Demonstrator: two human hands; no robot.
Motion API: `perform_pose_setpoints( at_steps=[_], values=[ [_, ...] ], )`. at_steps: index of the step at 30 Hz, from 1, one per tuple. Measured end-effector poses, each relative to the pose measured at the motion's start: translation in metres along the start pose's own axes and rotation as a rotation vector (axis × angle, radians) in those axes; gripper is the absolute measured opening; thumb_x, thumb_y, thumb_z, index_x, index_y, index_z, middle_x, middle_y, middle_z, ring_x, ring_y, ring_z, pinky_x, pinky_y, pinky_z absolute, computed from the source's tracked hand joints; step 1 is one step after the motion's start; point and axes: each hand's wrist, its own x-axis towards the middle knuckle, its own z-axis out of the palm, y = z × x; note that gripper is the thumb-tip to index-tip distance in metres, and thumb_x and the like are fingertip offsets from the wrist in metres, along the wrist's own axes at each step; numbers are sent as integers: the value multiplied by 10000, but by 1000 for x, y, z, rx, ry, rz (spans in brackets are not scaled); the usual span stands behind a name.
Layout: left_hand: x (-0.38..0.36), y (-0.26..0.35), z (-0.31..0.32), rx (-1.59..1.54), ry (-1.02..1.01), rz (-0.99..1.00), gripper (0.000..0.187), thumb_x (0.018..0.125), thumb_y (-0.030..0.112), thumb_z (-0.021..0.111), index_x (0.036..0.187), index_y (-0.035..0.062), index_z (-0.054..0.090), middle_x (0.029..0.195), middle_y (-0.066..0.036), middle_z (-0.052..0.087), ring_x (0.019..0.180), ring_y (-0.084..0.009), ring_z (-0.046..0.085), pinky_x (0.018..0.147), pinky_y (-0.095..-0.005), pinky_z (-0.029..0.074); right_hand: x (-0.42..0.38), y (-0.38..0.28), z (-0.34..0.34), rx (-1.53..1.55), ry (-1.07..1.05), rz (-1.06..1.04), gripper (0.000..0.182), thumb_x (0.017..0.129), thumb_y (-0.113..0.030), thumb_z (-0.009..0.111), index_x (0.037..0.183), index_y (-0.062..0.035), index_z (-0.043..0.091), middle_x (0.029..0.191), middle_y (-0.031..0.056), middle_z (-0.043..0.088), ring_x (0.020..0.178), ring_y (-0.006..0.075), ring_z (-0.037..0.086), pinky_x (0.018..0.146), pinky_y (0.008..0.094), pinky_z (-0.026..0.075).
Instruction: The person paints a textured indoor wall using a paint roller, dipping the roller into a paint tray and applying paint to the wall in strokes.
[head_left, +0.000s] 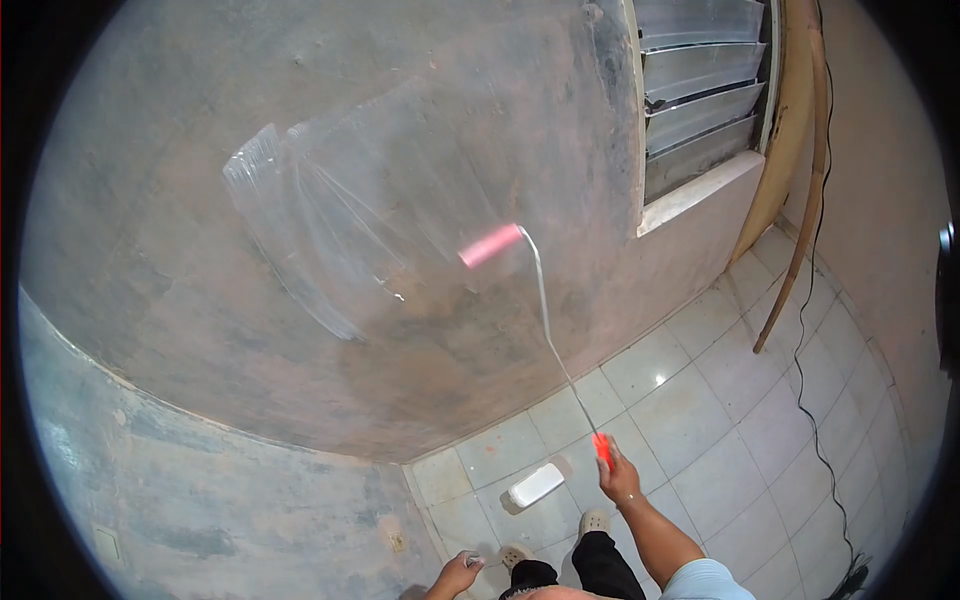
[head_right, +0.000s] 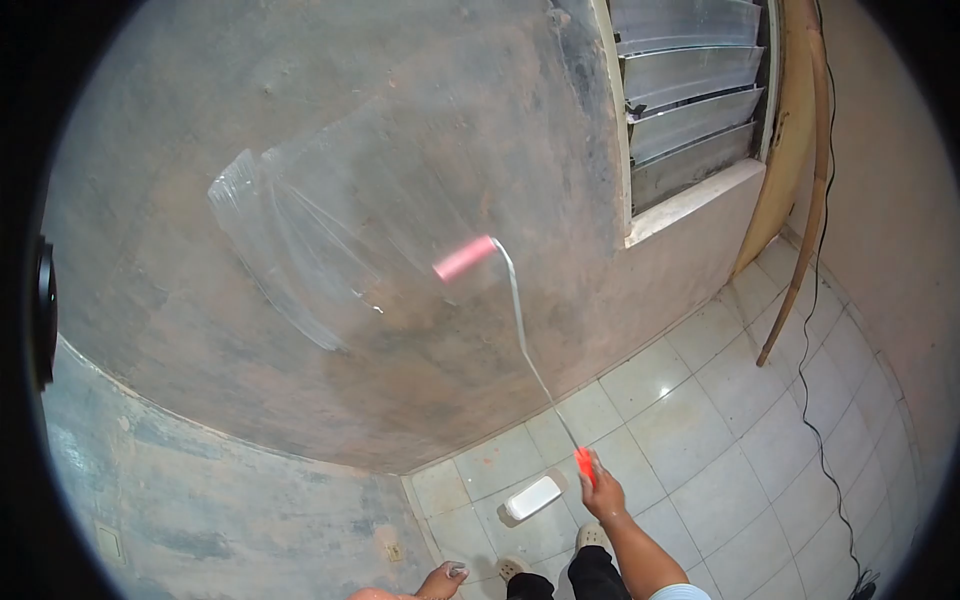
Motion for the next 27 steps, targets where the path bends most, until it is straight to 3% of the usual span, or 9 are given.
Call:
perform_pose_setpoints(
  at_steps=[1, 5, 8, 12, 15, 20, 23, 25, 27],
  values=[
    [-2, -1, 0, 1, -5, -5, 485, 866, 423, 599, 1156, 34, 582, 1055, -205, 649, 999, -349, 619, 875, -382, 477, 16, -22, -2, 34, 68, -71, 568, 911, -233, 541, 1425, -97, 340, 1108, 195, 631, 822, 386, 629, 695, 435, 522],
    [4, 1, 9, 176, -32, -50, 470, 865, 413, 603, 1154, 42, 583, 1044, -206, 650, 994, -357, 617, 868, -393, 479, 120, -135, -60, 81, 96, -82, 564, 911, -217, 543, 1423, -98, 340, 1219, 187, 579, 938, 388, 606, 743, 413, 519],
    [11, 6, 1, 138, -15, -4, 472, 861, 416, 607, 1150, 44, 584, 1037, -203, 651, 995, -358, 617, 864, -396, 480, 101, -87, -48, 82, 137, -131, 569, 910, -219, 545, 1427, -115, 332, 1231, 178, 576, 966, 379, 609, 754, 419, 520],
    [2, 15, -10, 35, 9, -56, 471, 860, 420, 609, 1147, 48, 584, 1032, -191, 656, 993, -339, 623, 860, -387, 482, -11, 44, -29, -65, -101, 180, 545, 913, -226, 541, 1414, -116, 357, 1199, 175, 599, 941, 367, 630, 770, 422, 524],
    [-5, 16, -17, 87, 16, -22, 465, 860, 423, 608, 1145, 57, 585, 1032, -188, 657, 985, -322, 630, 855, -380, 485, -3, 29, -36, -53, -29, 56, 581, 906, -215, 553, 1430, -103, 326, 1073, 227, 629, 842, 426, 623, 693, 456, 514],
    [-4, 46, -24, 155, -29, -62, 461, 862, 427, 606, 1140, 60, 585, 1035, -181, 658, 977, -316, 633, 854, -376, 488, 122, -125, -86, 70, 144, -274, 561, 902, -199, 572, 1407, -89, 354, 1140, 211, 601, 860, 398, 615, 699, 430, 511],
    [1, 65, -28, 169, -27, -51, 472, 864, 431, 605, 1151, 57, 577, 1035, -177, 659, 977, -319, 632, 855, -377, 489, 126, -142, -85, 74, 131, -253, 535, 913, -209, 555, 1398, -85, 366, 1139, 212, 599, 865, 401, 609, 702, 431, 510],
    [5, 65, -32, 153, -10, -23, 480, 865, 434, 604, 1158, 55, 572, 1034, -176, 660, 976, -319, 633, 855, -378, 490, 89, -90, -60, -18, 91, -150, 551, 896, -198, 577, 1397, -86, 378, 1230, 136, 589, 853, 345, 634, 696, 412, 526],
    [5, 59, -32, 80, 3, 14, 465, 883, 422, 591, 1167, 55, 573, 1054, -163, 655, 978, -301, 630, 852, -358, 488, 30, -2, -27, -48, 66, -100, 553, 900, -217, 569, 1405, -104, 373, 1215, 162, 591, 892, 348, 635, 722, 415, 525]
  ],
)
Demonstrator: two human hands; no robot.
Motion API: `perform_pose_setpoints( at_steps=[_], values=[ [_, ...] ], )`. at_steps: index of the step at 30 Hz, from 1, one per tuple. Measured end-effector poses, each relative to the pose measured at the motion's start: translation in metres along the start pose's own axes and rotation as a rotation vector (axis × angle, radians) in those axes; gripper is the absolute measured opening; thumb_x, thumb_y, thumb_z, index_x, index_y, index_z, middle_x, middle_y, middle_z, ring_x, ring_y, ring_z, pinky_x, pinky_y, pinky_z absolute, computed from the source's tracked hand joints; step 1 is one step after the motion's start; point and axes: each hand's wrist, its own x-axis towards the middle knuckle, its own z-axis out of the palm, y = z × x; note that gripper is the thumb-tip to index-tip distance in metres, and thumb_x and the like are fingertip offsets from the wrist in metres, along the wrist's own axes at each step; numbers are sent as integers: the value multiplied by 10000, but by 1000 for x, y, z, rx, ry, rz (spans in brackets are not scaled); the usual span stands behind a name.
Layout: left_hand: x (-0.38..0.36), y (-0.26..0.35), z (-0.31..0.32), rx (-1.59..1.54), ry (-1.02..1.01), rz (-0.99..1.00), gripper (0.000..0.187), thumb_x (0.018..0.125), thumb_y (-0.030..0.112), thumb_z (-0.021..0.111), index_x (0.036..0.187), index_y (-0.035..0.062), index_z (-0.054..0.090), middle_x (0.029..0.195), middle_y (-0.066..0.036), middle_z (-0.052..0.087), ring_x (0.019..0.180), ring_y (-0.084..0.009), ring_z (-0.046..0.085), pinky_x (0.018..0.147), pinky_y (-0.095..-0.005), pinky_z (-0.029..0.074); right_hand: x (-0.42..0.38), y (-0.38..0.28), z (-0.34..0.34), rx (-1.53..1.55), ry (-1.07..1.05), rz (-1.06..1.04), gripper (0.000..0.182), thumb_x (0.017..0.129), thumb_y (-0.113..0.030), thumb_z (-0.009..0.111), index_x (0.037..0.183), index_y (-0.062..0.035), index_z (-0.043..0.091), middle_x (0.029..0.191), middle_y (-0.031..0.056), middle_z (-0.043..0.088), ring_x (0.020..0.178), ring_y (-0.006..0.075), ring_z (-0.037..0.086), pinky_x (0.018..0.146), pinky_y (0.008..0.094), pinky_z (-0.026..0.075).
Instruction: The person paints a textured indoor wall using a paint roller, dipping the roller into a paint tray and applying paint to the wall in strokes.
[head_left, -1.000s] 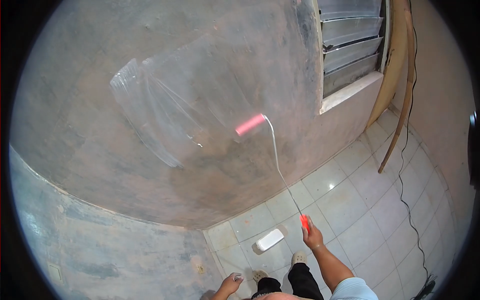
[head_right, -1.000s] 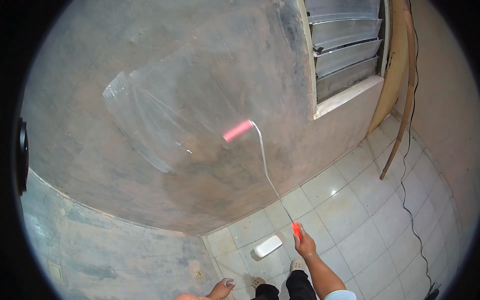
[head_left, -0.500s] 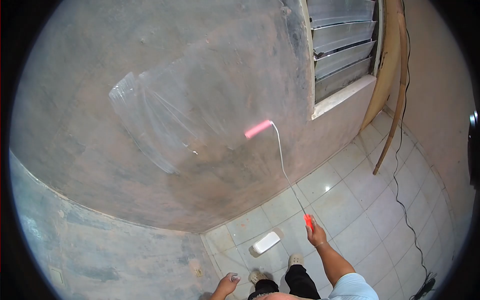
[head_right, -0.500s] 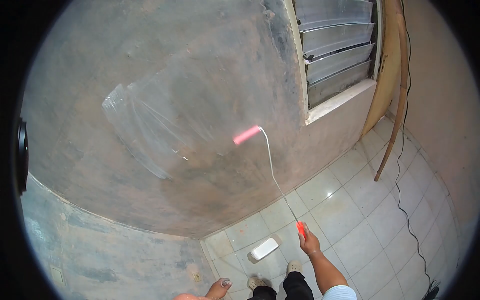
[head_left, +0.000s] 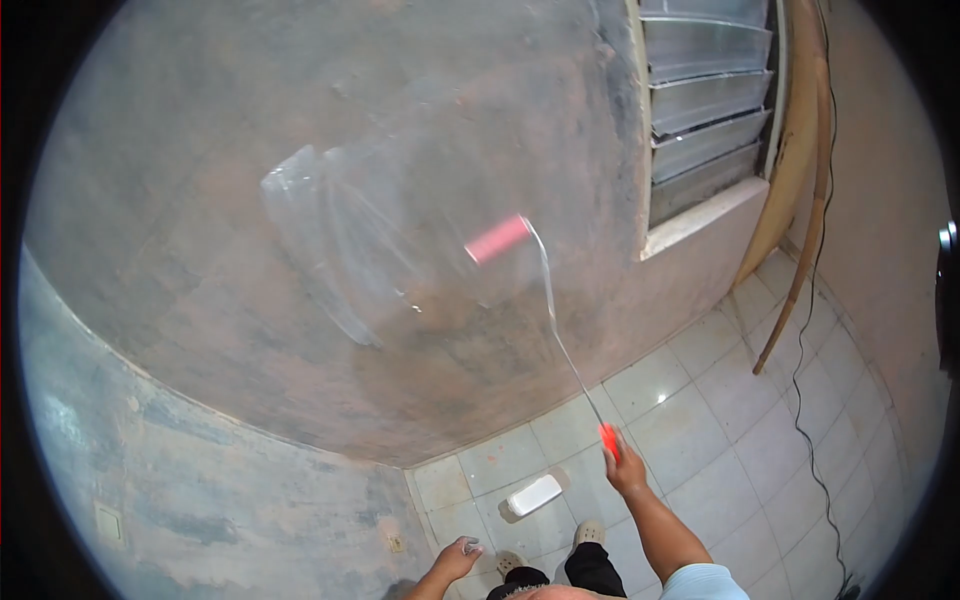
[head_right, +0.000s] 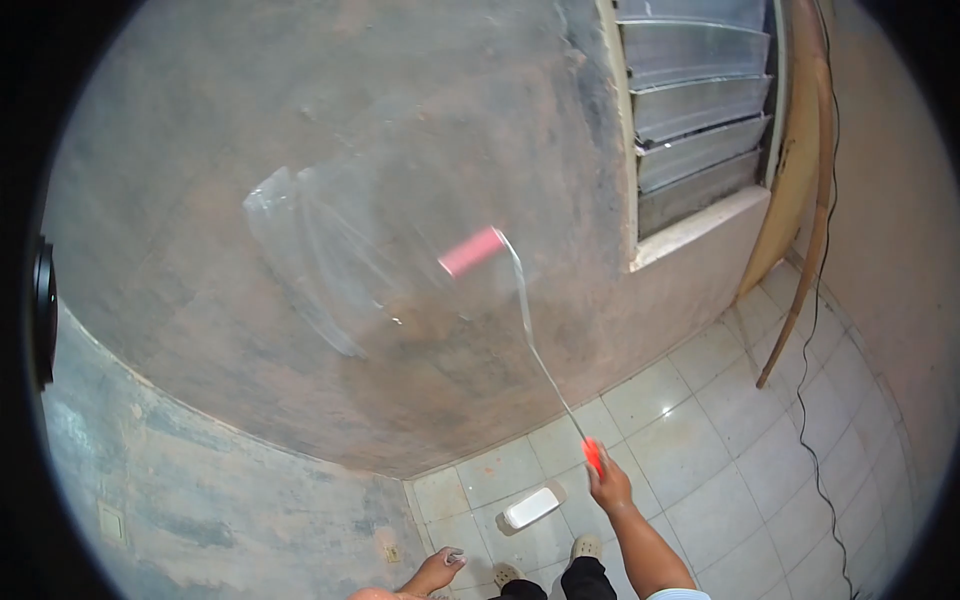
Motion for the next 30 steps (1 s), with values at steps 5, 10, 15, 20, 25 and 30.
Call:
perform_pose_setpoints(
  at_steps=[5, 10, 15, 20, 25, 30],
  values=[
    [-18, -6, -10, -9, 22, -12, 474, 875, 422, 603, 1175, 56, 568, 1031, -171, 660, 965, -294, 638, 846, -360, 493, 28, -58, -3, 105, -42, 15, 560, 901, -189, 566, 1416, -113, 361, 1105, 200, 635, 918, 385, 628, 743, 413, 525],
    [-23, -13, -11, 40, -11, -62, 478, 874, 423, 604, 1181, 59, 562, 1026, -179, 660, 962, -299, 640, 839, -370, 496, 140, -201, -35, 174, -74, -38, 551, 902, -168, 572, 1411, -117, 366, 1199, 182, 594, 933, 390, 616, 754, 410, 524],
    [-35, -17, -25, -30, 23, -23, 474, 871, 411, 607, 1178, 53, 561, 1042, -190, 652, 976, -317, 633, 849, -377, 492, 31, -68, 37, 118, -36, -54, 569, 909, -194, 556, 1427, -112, 333, 1207, 198, 587, 985, 390, 613, 786, 413, 523],
    [-34, -57, -22, -18, 68, -3, 476, 864, 413, 613, 1166, 48, 568, 1040, -193, 651, 990, -327, 628, 859, -382, 487, -44, -23, 47, 14, -211, 119, 569, 924, -210, 528, 1438, -106, 307, 1214, 204, 585, 991, 396, 614, 792, 427, 519],
    [-42, -67, -9, 14, -55, -119, 496, 858, 429, 611, 1168, 44, 569, 1057, -205, 648, 989, -336, 628, 858, -382, 486, 86, -190, 32, 177, -8, -107, 526, 914, -215, 545, 1404, -115, 382, 1219, 180, 584, 986, 375, 610, 777, 422, 517],
    [-36, -66, -20, -62, -3, -26, 480, 867, 405, 609, 1175, 40, 564, 1044, -196, 657, 974, -335, 633, 856, -378, 488, 0, -110, 90, 113, -47, 46, 541, 923, -209, 524, 1419, -93, 343, 1196, 177, 598, 924, 388, 621, 735, 425, 523]
  ],
)
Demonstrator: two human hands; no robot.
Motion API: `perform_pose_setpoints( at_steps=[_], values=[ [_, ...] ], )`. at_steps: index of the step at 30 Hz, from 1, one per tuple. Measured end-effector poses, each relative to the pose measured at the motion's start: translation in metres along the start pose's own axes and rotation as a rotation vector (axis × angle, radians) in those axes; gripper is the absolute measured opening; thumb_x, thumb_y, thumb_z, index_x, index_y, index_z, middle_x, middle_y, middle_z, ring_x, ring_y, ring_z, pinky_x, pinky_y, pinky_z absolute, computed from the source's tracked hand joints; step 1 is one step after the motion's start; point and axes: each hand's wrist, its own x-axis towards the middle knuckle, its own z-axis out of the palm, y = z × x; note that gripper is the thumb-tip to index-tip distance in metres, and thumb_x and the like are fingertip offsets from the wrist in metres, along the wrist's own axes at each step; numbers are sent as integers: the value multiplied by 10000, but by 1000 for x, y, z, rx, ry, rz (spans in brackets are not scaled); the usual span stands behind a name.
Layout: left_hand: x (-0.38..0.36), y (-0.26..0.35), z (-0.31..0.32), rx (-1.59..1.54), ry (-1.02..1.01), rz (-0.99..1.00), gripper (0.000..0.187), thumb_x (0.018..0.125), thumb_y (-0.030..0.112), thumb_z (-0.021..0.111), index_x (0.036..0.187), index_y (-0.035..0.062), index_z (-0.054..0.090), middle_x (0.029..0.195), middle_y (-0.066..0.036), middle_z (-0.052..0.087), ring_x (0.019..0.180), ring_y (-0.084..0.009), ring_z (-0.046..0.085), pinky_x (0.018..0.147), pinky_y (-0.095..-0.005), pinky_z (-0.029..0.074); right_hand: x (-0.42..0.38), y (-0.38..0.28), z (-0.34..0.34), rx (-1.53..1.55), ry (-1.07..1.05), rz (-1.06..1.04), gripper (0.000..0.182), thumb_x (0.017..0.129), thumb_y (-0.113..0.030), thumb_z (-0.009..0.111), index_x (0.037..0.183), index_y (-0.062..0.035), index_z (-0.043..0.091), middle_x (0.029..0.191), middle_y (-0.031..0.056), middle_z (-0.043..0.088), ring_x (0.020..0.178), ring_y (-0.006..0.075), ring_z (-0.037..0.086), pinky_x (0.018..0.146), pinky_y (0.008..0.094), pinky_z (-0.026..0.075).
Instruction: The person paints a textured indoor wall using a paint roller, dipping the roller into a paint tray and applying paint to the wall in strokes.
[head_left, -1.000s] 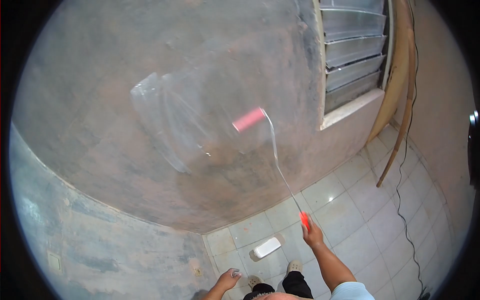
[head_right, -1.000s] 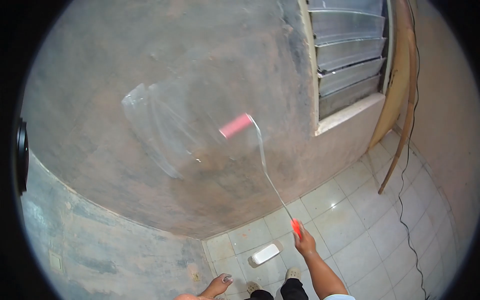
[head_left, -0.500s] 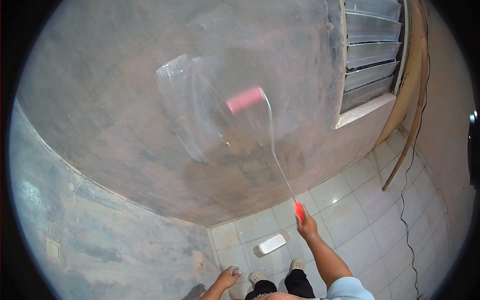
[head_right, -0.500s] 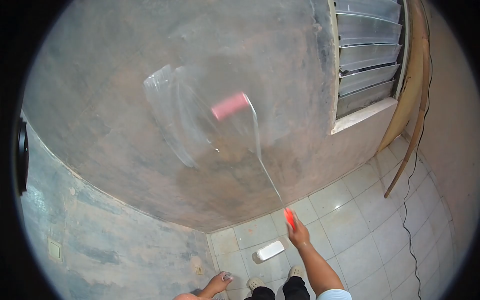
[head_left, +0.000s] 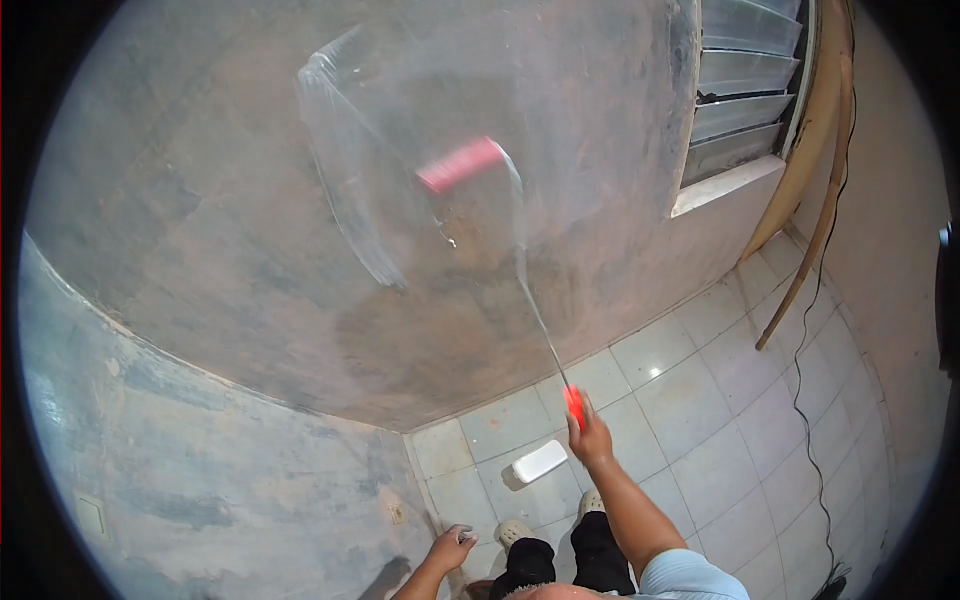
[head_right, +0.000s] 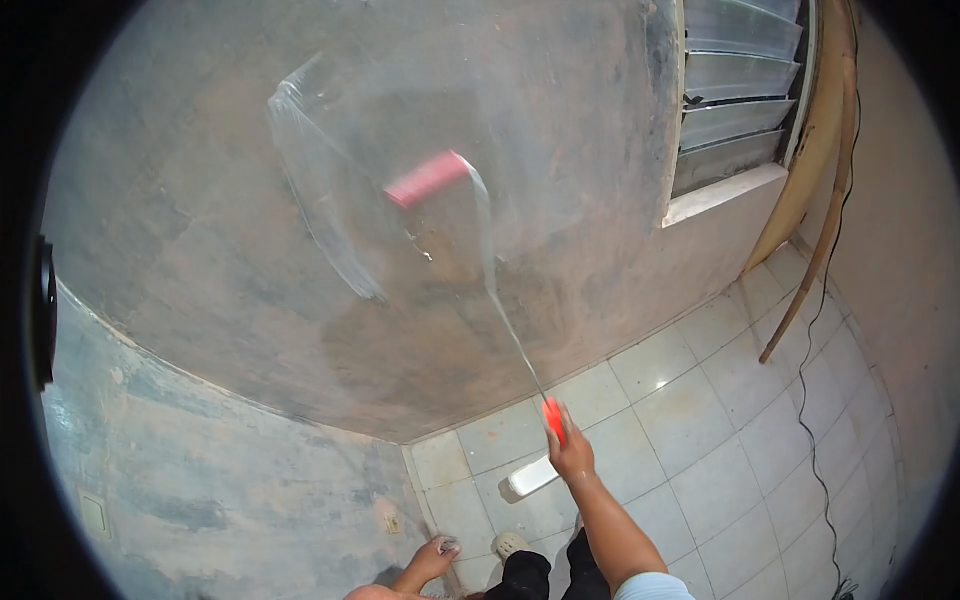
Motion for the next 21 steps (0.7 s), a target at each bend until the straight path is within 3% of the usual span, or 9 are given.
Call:
perform_pose_setpoints(
  at_steps=[3, 8, 11, 15, 18, 21],
  values=[
    [-11, -12, -6, 13, 11, 7, 468, 868, 388, 614, 1163, 28, 569, 1036, -194, 658, 969, -323, 637, 846, -373, 489, -58, 12, 6, 18, -32, 117, 542, 928, -201, 507, 1426, -91, 324, 1190, 179, 600, 875, 407, 624, 720, 430, 524],
    [-14, -46, -7, 42, -42, -70, 448, 868, 369, 623, 1147, 22, 576, 1041, -178, 659, 961, -314, 637, 838, -361, 489, 53, -113, -36, 159, -4, 20, 561, 920, -223, 520, 1433, -119, 318, 1223, 189, 579, 926, 420, 614, 741, 430, 523],
    [-15, -42, -21, 125, 12, 4, 446, 857, 359, 637, 1165, 43, 568, 999, -191, 665, 940, -314, 644, 829, -372, 497, 46, -89, -24, 107, -34, 51, 571, 917, -235, 528, 1437, -136, 315, 1228, 197, 574, 954, 417, 609, 752, 433, 522],
    [-22, -51, -31, -17, 18, 55, 448, 855, 368, 631, 1164, 50, 569, 989, -184, 665, 938, -317, 643, 827, -379, 497, -70, 31, 5, 15, -109, 95, 567, 928, -252, 514, 1435, -98, 311, 1245, 198, 566, 1002, 406, 599, 798, 433, 513],
    [-13, -65, -42, -2, 47, 70, 456, 853, 382, 627, 1162, 52, 570, 988, -177, 666, 932, -315, 643, 829, -380, 495, -43, -13, 2, 11, -32, 0, 568, 933, -245, 508, 1435, -77, 303, 1258, 186, 563, 1012, 404, 597, 810, 427, 510],
    [-25, -81, -37, 51, 37, 18, 459, 853, 392, 628, 1160, 55, 572, 990, -172, 667, 930, -309, 642, 830, -376, 495, 64, -154, -26, 131, 15, -78, 572, 919, -219, 541, 1439, -147, 315, 1230, 194, 567, 952, 417, 592, 749, 445, 499]
  ],
)
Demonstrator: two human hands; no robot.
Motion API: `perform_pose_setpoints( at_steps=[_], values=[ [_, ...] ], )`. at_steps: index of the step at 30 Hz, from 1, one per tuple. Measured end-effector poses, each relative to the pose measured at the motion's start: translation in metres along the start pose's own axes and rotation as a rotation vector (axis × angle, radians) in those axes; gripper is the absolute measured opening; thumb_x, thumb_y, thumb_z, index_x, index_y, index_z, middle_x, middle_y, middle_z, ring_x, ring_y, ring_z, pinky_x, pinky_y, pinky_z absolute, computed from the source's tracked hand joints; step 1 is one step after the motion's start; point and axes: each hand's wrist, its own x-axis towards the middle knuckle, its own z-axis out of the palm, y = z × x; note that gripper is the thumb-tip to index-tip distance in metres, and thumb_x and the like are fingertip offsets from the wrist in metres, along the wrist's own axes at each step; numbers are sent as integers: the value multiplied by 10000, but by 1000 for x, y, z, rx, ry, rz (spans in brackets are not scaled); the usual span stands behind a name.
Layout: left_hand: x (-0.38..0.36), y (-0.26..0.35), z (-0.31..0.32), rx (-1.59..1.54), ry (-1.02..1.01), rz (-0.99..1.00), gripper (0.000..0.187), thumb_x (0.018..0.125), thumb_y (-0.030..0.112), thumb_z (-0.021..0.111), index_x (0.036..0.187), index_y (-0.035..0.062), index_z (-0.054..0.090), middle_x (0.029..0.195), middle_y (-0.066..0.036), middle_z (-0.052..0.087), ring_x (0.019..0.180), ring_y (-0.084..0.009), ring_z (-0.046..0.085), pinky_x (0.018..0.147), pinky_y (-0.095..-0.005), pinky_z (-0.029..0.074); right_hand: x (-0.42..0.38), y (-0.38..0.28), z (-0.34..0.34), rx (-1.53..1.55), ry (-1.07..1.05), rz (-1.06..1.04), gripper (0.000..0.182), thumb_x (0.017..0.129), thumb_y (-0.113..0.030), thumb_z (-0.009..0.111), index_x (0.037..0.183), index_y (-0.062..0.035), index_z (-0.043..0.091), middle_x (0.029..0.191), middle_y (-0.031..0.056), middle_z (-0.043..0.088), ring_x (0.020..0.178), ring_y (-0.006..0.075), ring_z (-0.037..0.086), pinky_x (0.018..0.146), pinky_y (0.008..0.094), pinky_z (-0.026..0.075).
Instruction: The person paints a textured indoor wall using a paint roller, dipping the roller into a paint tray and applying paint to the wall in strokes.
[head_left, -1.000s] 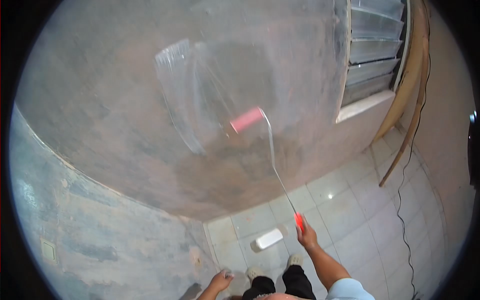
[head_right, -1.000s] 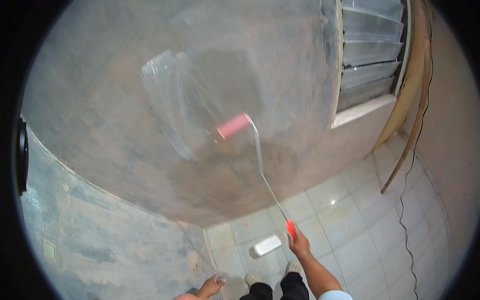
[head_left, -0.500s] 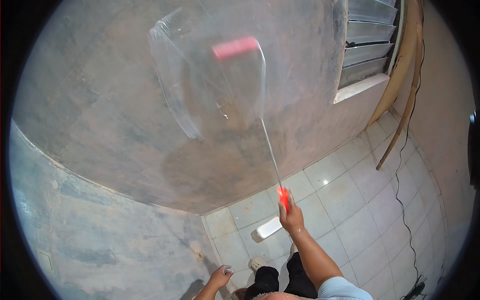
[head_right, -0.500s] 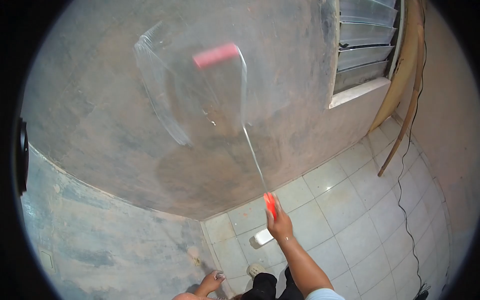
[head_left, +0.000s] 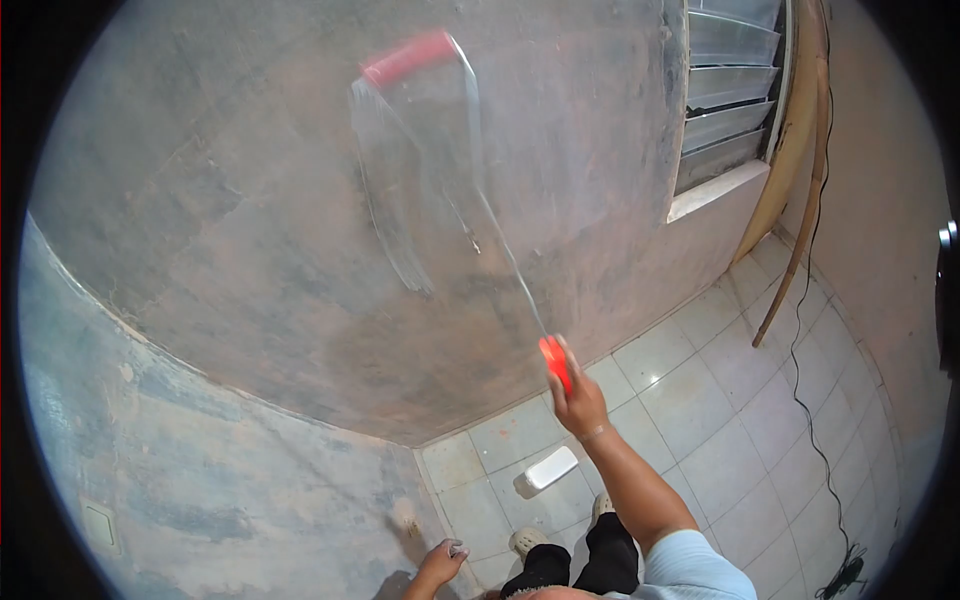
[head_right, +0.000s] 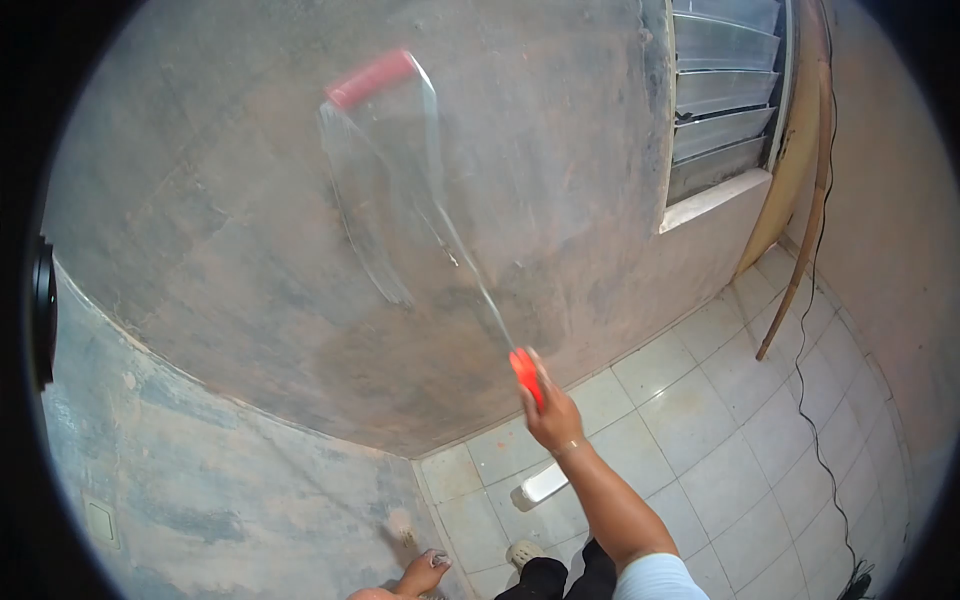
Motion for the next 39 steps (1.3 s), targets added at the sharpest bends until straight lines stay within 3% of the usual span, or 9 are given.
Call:
perform_pose_setpoints(
  at_steps=[4, 11, 16, 18, 21, 27, 32, 34, 39],
  values=[
    [0, 20, -6, 19, -28, -42, 458, 854, 397, 630, 1154, 56, 572, 999, -173, 666, 940, -309, 639, 829, -374, 496, 33, -36, 11, -3, -37, 14, 571, 912, -234, 559, 1430, -153, 334, 1206, 196, 576, 936, 419, 588, 745, 444, 497],
    [20, -37, 8, 2, -28, -32, 497, 847, 410, 631, 1145, 18, 563, 998, -187, 660, 946, -322, 635, 824, -382, 495, -205, 189, 40, -201, -219, 286, 563, 922, -233, 538, 1431, -133, 319, 1233, 196, 574, 961, 408, 617, 778, 449, 523],
    [21, -53, 10, 94, -86, 0, 511, 845, 428, 621, 1147, 21, 563, 1033, -204, 647, 971, -334, 625, 829, -386, 493, -105, 92, 63, -119, -26, -13, 541, 891, -189, 588, 1390, -107, 398, 1281, 153, 553, 1034, 330, 609, 823, 375, 517],
    [11, -16, -8, 48, -168, -102, 508, 848, 421, 618, 1176, 39, 557, 1059, -202, 640, 982, -325, 623, 839, -381, 490, -37, 21, 61, -79, -66, 98, 528, 889, -176, 592, 1382, -119, 410, 1255, 150, 569, 1007, 323, 613, 797, 377, 518],
    [27, -15, -4, 47, -111, -1, 499, 853, 411, 617, 1192, 50, 554, 1042, -196, 648, 973, -327, 627, 844, -379, 489, -21, 30, 83, -44, 29, -94, 551, 901, -185, 574, 1404, -98, 365, 1268, 182, 550, 1018, 390, 586, 799, 406, 513],
    [32, -31, -4, -45, -90, -16, 498, 861, 407, 610, 1188, 36, 549, 1029, -203, 653, 980, -344, 626, 848, -381, 486, -230, 196, 90, -153, -173, 230, 525, 914, -215, 552, 1400, -119, 378, 1269, 174, 553, 1020, 368, 600, 822, 417, 504],
    [27, -55, 2, 14, -147, -75, 479, 864, 394, 612, 1174, 34, 549, 1031, -200, 653, 985, -340, 627, 844, -384, 488, -171, 145, 124, -168, -92, 69, 531, 906, -219, 574, 1394, -112, 397, 1113, 190, 627, 944, 372, 620, 759, 416, 509],
    [26, -57, 3, -32, -190, -66, 448, 869, 374, 614, 1160, 39, 555, 1022, -191, 656, 970, -329, 632, 839, -381, 489, -94, 59, 124, -112, -53, 19, 548, 892, -206, 601, 1389, -97, 398, 1036, 188, 647, 904, 367, 624, 721, 386, 517],
    [34, -32, -11, -61, -118, -6, 430, 871, 359, 617, 1162, 47, 558, 1017, -182, 660, 955, -309, 640, 831, -375, 492, -105, 84, 154, -87, -28, -22, 557, 875, -171, 609, 1378, -64, 396, 1256, 175, 563, 993, 349, 611, 809, 369, 514]
  ],
)
